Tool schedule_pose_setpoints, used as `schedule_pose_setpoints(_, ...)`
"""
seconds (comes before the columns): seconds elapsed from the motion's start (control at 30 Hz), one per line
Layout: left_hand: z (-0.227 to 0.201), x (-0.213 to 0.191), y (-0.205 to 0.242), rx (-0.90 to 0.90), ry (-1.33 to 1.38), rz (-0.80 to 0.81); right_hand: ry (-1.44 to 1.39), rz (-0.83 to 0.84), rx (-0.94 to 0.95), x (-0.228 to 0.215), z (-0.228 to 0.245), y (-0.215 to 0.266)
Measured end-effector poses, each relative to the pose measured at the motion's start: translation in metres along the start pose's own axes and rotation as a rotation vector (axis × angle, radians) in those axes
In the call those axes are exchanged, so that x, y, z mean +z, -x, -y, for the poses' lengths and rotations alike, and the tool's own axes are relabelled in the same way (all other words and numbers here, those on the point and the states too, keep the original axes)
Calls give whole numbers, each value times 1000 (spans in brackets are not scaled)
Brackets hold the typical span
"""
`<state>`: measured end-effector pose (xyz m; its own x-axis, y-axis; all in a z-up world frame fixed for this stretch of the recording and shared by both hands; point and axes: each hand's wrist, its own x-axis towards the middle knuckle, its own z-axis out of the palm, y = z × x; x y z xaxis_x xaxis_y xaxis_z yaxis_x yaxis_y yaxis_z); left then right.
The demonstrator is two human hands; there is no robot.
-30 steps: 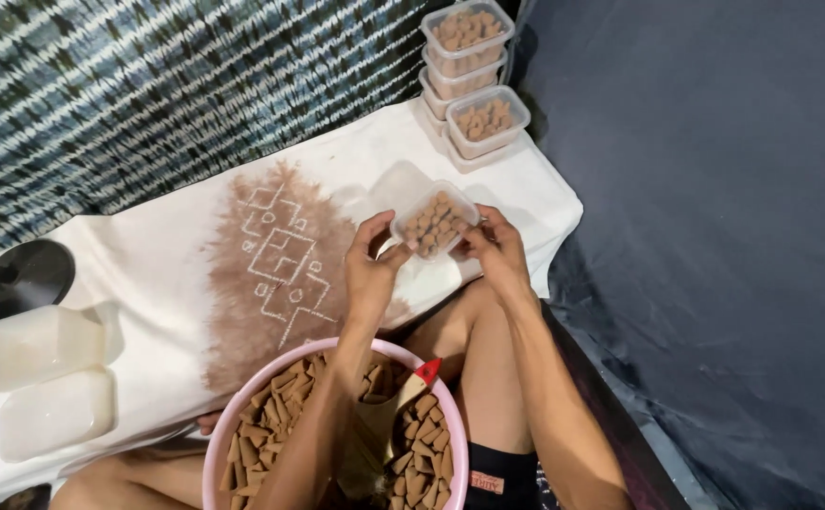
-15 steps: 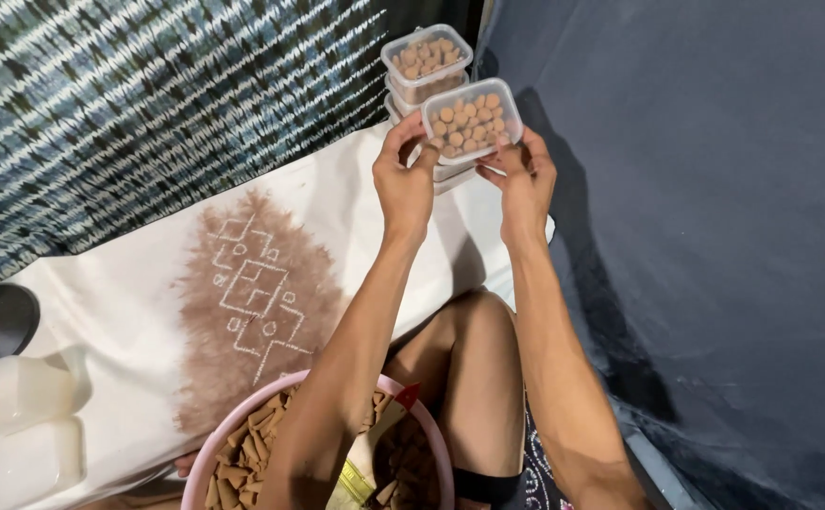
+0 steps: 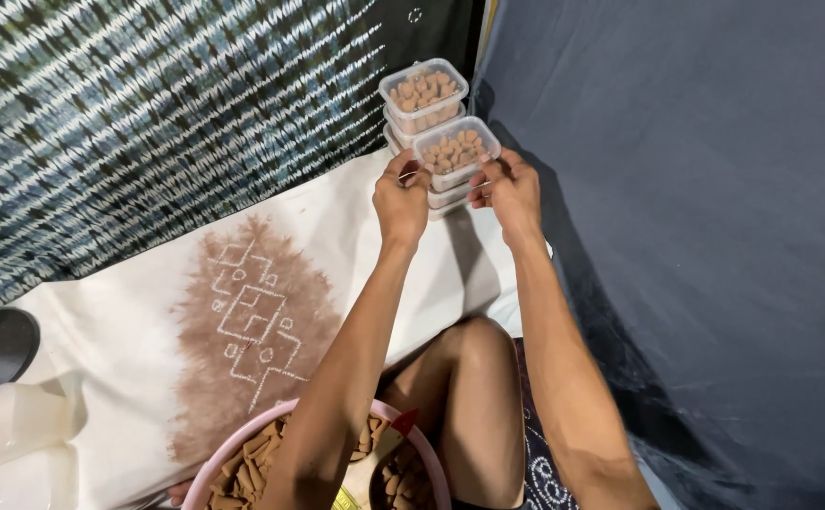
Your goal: The person sorts incense cones from a large basin into smaller clear containers, using a brush to clean off excess dust and handling individual cones by hand.
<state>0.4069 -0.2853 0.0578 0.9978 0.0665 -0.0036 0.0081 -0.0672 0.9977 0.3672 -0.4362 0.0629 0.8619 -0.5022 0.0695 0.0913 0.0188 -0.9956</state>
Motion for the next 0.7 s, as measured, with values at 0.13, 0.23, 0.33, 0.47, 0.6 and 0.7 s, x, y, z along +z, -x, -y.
schedule_pose_setpoints(0.13,-8,-4,7,5,6,17,-10,15,14,0,1,1)
schedule_pose_setpoints(0.23,-7,-6,7,12,-2,23,-29,12,7,0,4,5)
schedule_pose_setpoints(0.33,-18,-19,18,3,17,28,-20,25,1,-2,12,15)
schedule_pose_setpoints(0.47,-28,-63,52,50,83,27,4,10,-44,-5,24,50)
schedule_pose_setpoints(0.6,-3,-135,97,105,92,39,51,116,-105,4,25,110)
schedule_pose_setpoints(0.7,1,-197,152,178,-69,11,157,332,-41,24,12,162)
